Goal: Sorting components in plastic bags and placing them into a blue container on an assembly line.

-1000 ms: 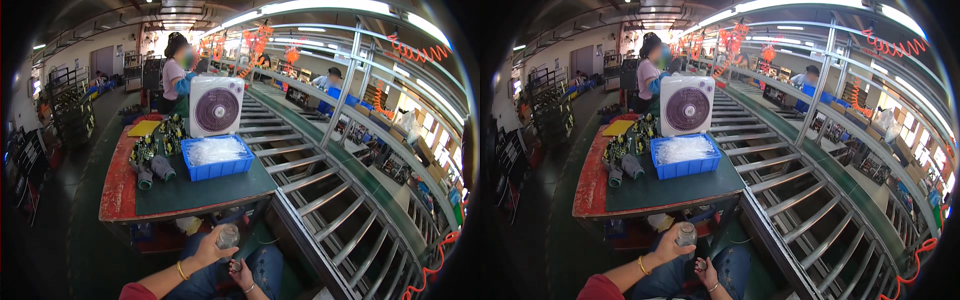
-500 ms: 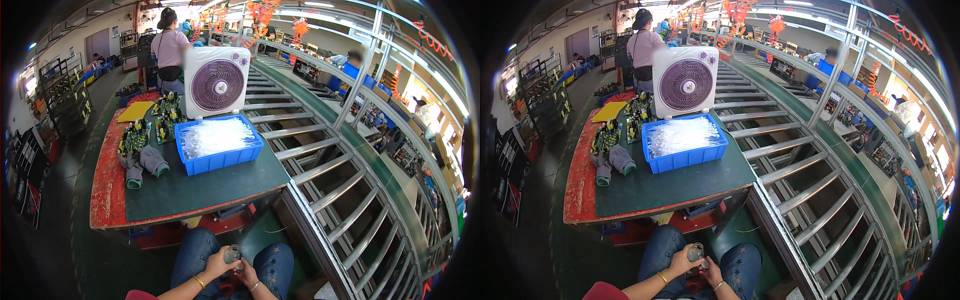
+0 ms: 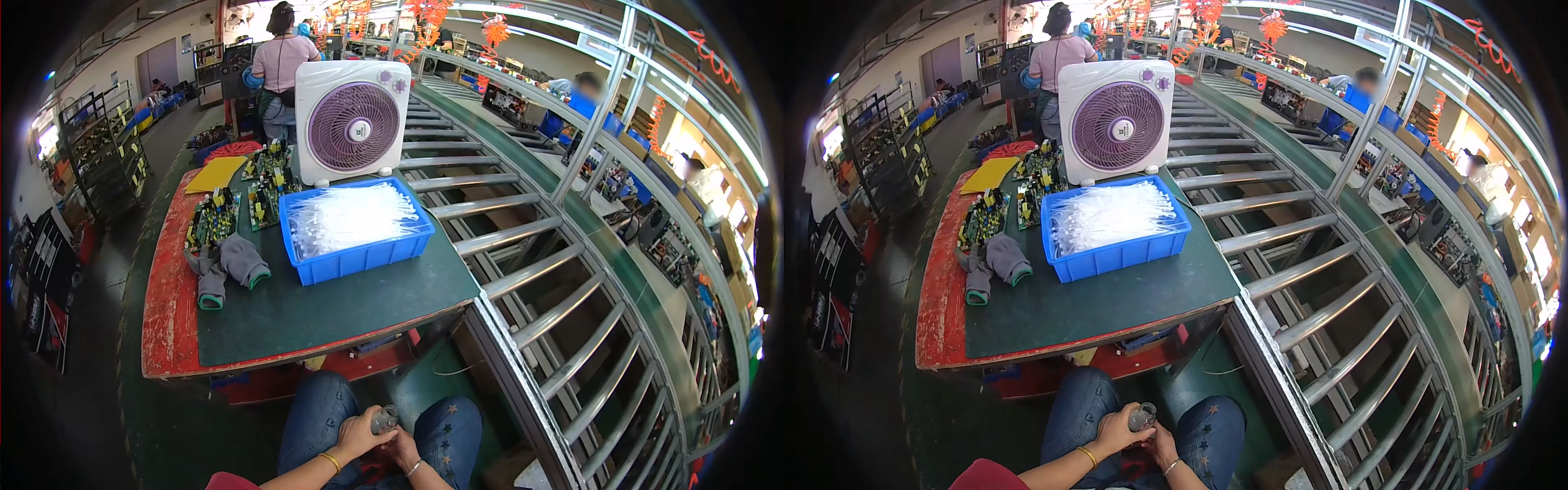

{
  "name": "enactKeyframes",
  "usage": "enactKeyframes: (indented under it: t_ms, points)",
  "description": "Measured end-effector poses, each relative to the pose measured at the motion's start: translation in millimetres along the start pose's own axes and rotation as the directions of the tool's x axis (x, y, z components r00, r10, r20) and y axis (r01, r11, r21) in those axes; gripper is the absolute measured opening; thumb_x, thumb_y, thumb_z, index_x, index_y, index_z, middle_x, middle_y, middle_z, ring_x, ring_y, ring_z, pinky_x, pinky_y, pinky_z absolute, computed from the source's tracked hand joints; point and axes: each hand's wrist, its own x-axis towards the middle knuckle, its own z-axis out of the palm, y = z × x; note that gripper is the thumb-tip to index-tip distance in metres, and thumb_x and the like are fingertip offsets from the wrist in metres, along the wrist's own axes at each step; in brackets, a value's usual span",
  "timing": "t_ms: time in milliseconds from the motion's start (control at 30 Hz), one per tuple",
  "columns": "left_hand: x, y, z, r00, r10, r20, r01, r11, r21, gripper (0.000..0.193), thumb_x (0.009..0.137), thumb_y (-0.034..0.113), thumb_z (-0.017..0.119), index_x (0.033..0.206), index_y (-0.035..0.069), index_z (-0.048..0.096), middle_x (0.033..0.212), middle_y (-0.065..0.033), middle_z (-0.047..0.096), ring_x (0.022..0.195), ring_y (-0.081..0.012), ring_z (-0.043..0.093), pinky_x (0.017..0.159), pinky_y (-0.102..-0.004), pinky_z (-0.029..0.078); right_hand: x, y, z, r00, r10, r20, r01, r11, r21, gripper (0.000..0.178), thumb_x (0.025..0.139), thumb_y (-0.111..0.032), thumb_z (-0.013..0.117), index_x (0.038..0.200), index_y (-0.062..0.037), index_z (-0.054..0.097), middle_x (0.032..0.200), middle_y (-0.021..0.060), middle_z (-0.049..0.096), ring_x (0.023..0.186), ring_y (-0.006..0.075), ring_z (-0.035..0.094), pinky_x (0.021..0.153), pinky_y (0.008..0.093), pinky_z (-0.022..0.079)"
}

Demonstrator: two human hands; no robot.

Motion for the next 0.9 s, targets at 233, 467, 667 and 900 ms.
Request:
enactKeyframes:
  t_ms: [233,467,667,900]
  points:
    - [-1.8,-3.4,2.5,1.000,-0.001,0.013,0.000,1.000,0.029,0.072,0.074,0.058,0.076,0.124,0.010,0.055,0.097,-0.0177,0.071,0.085,-0.0386,0.070,0.077,-0.0460,0.055,0.1,1.1,0.3,1.000,0.002,-0.012,-0.003,1.000,-0.023,0.030,0.099,-0.034,0.054,0.102,-0.0084,0.067,0.086,0.0041,0.069,0.069,0.0157,0.061,0.058,0.0284,0.048]
    - [-4.2,-2.3,1.3,1.000,0.025,-0.011,-0.024,1.000,0.020,0.072,0.074,0.058,0.075,0.123,0.008,0.056,0.102,-0.0171,0.070,0.086,-0.0386,0.070,0.078,-0.0453,0.055,3.6,6.7,-6.6,0.997,-0.077,0.034,0.080,0.991,-0.110,0.024,0.100,-0.027,0.053,0.109,-0.0078,0.064,0.099,0.0053,0.069,0.082,0.0176,0.065,0.067,0.0291,0.053]
    - [-3.4,4.1,-1.1,0.999,0.033,0.002,-0.033,0.999,0.039,0.071,0.075,0.057,0.075,0.122,0.008,0.055,0.103,-0.0174,0.070,0.088,-0.0383,0.069,0.079,-0.0452,0.055,7.3,9.3,-7.9,0.977,-0.209,0.041,0.209,0.978,0.019,0.025,0.099,-0.027,0.057,0.106,-0.0039,0.064,0.099,0.0076,0.069,0.084,0.0190,0.067,0.073,0.0316,0.056]
    - [-6.1,5.2,-5.6,0.999,0.029,0.042,-0.031,0.999,0.040,0.072,0.075,0.058,0.075,0.123,0.008,0.054,0.105,-0.0185,0.070,0.091,-0.0383,0.069,0.081,-0.0451,0.054,-15.6,-8.1,8.6,0.991,-0.129,-0.025,0.130,0.991,0.031,0.038,0.103,-0.041,0.051,0.104,-0.0070,0.067,0.091,0.0030,0.071,0.076,0.0141,0.065,0.060,0.0271,0.050]
